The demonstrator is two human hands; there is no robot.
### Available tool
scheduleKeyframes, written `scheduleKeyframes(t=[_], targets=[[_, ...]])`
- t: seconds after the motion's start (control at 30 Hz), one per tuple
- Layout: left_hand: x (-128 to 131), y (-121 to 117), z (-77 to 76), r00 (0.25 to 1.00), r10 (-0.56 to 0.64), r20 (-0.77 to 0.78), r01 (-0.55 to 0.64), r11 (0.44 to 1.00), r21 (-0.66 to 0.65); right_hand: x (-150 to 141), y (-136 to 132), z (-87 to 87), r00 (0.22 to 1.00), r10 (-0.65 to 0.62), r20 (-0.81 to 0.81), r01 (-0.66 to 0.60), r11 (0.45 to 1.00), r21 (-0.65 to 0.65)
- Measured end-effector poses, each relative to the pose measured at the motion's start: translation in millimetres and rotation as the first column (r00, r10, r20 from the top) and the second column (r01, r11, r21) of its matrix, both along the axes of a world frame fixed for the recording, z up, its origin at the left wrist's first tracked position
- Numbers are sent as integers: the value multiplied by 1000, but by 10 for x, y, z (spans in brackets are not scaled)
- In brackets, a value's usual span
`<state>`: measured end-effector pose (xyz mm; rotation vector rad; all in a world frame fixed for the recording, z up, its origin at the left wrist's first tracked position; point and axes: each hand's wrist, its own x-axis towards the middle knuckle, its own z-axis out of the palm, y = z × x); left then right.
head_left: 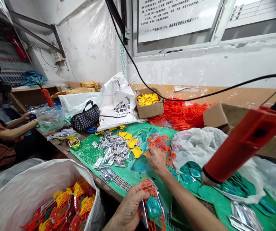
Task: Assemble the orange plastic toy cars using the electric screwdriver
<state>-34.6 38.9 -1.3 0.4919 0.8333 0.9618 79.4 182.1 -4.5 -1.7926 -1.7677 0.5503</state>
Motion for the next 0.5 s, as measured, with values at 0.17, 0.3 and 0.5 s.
scheduleKeyframes(t=[0.17, 0.3, 0.5], targets=[[-54, 34, 27, 997, 72, -22, -71, 997, 43, 289, -182, 247, 927, 71, -367, -54, 997, 55], [-70, 62, 63, 992, 123, -26, -120, 990, 71, 538, -575, 317, 770, 85, -632, -178, 980, -84], [54, -3, 112, 995, 73, 62, -78, 993, 87, 657, -1121, 173, 620, 12, -785, -306, 924, -228]])
